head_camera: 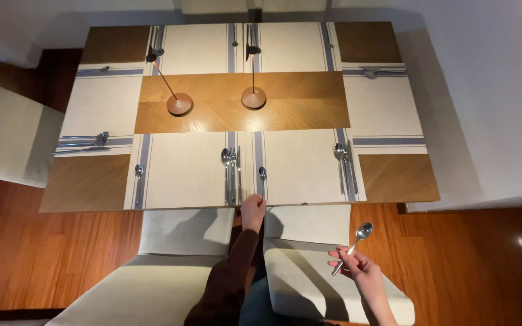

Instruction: The person places spoons and forks onto individual placemats at a dining table, retrieving more utensils from a kitchen drawer during the process.

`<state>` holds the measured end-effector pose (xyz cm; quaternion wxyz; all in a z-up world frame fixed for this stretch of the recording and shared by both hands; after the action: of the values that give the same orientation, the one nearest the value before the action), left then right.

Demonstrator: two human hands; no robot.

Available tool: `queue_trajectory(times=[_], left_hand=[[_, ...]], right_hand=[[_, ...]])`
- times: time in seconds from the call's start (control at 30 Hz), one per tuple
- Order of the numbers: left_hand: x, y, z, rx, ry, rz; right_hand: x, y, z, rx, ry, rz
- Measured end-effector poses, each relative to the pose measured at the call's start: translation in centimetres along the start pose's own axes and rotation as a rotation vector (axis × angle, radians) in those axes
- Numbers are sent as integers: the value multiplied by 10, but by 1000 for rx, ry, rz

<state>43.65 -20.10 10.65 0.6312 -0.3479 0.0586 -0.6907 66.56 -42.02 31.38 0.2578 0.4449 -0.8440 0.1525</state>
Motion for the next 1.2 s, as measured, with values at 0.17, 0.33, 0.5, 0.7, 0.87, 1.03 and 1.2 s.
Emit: queue_trajectory(times=[0.17, 0.33, 0.5, 0.7, 0.87, 1.03, 1.2], left_hand=[[-67, 25, 0, -121, -62, 21], [-92, 43, -20, -114, -105, 58], [-91, 43, -25, -195, -152, 66], [-96, 50, -41, -200, -106, 94], [-100, 47, -43, -229, -90, 101], [-87, 39, -29, -249, -56, 107], [-31, 32, 20, -221, -117, 66]], right_hand=[[-18, 18, -11, -4, 54, 46], [-21, 18, -13, 18, 112, 105], [-36, 3, 7, -21, 129, 130], [-35, 7, 4, -9, 175, 127], [-41, 1, 18, -11, 180, 122], [-41, -13, 26, -2, 175, 114], [-47, -41, 44, -44, 159, 86]])
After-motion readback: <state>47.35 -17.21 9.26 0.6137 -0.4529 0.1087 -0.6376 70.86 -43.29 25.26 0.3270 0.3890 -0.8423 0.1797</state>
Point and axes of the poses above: each hand's wrist, its own x-axis away from the middle knuckle, its own y-axis out of the palm, z = x × y, the point moved 4 cm from there along -x, towards the middle knuckle, and after that the axes turned 7 degrees about -y, right-handed, at the moved point
